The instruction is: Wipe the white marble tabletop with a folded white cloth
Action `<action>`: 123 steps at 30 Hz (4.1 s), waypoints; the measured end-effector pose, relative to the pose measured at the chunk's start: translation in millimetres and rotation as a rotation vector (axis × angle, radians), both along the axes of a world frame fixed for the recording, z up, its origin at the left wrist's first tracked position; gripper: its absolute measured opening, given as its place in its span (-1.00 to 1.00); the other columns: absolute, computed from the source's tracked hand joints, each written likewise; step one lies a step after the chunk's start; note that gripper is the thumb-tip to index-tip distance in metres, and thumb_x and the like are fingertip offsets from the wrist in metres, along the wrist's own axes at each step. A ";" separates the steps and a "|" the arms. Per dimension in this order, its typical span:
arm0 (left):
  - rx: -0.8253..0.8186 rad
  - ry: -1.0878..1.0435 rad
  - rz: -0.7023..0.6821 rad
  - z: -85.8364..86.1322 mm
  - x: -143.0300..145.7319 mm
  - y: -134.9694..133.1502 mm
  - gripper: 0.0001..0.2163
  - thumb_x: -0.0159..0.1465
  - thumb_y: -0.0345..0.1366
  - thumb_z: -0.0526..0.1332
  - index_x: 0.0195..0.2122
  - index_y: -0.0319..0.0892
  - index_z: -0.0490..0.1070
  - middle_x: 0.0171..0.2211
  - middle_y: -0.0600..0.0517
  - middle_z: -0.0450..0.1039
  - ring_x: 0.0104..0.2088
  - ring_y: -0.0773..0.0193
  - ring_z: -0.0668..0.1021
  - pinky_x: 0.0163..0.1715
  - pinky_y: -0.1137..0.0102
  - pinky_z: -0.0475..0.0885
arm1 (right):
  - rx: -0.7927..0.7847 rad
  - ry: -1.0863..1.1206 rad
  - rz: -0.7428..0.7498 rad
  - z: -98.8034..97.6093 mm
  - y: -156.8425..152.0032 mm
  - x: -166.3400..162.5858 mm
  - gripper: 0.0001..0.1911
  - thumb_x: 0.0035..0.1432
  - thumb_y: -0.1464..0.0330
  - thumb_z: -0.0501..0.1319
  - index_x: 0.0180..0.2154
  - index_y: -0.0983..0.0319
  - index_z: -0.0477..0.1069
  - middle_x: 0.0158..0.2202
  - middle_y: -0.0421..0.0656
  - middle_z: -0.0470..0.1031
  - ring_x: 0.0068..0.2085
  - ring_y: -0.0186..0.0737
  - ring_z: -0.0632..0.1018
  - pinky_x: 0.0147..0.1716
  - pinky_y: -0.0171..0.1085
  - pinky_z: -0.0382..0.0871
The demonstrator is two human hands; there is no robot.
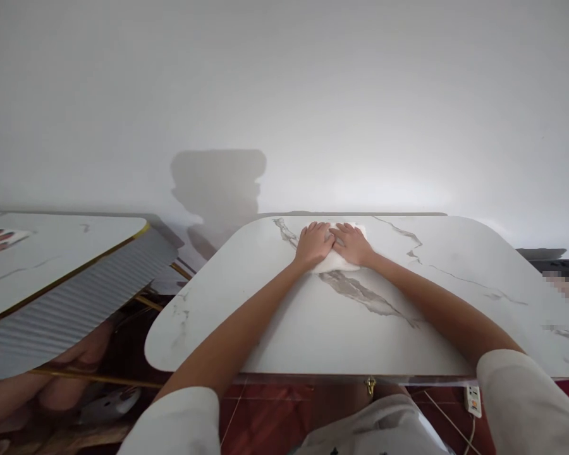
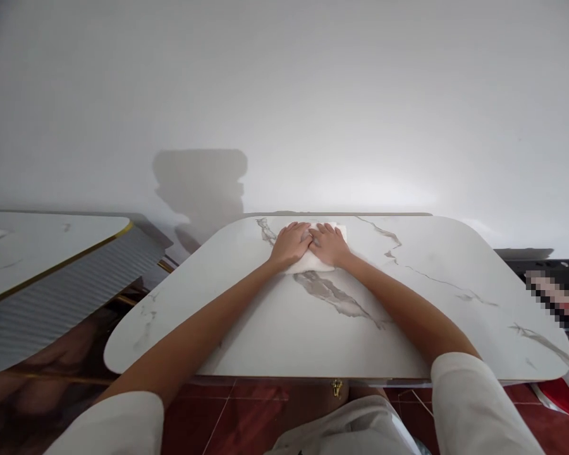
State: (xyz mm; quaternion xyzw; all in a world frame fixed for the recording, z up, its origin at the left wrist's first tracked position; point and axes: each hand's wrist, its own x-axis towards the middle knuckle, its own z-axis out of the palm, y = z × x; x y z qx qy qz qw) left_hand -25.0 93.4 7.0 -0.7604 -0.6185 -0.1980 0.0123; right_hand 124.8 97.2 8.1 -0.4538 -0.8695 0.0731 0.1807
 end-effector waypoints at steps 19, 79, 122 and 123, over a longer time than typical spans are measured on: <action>0.026 0.036 0.044 -2.8 31.7 100.0 -0.64 0.38 -0.32 -0.05 0.10 -0.19 0.41 0.13 -0.13 0.45 0.19 0.04 0.37 0.21 0.12 0.18 | 0.063 0.030 -0.067 -12.5 108.8 18.4 -0.50 0.33 0.33 -0.01 0.25 0.21 0.29 0.28 -0.02 0.34 0.27 0.00 0.31 0.22 0.00 0.19; 0.011 0.059 -0.223 -18.3 66.2 -132.0 -0.50 0.33 -0.23 0.00 0.30 -0.14 0.23 0.28 -0.15 0.30 0.33 -0.08 0.24 0.30 -0.07 0.10 | 0.020 -0.058 -0.118 -20.6 -156.3 82.0 -0.40 0.30 0.28 0.01 0.34 0.16 0.18 0.40 -0.02 0.12 0.40 0.09 0.11 0.31 0.18 0.04; 0.030 0.028 -0.029 -4.1 131.3 78.4 -0.62 0.41 -0.33 -0.07 0.19 -0.21 0.31 0.19 -0.13 0.39 0.28 0.03 0.28 0.28 0.10 0.12 | 0.036 -0.112 -0.406 -9.3 77.5 106.2 -0.44 0.38 0.34 -0.14 0.33 0.32 0.16 0.40 -0.01 0.13 0.37 0.01 0.17 0.28 -0.03 0.12; 0.033 0.025 -0.029 -4.6 129.9 74.3 -0.62 0.41 -0.32 -0.07 0.20 -0.21 0.30 0.20 -0.13 0.38 0.29 0.02 0.26 0.29 0.10 0.12 | 0.032 -0.115 -0.408 -9.0 72.6 104.9 -0.44 0.38 0.34 -0.15 0.34 0.32 0.14 0.41 -0.02 0.12 0.38 0.01 0.16 0.28 -0.04 0.12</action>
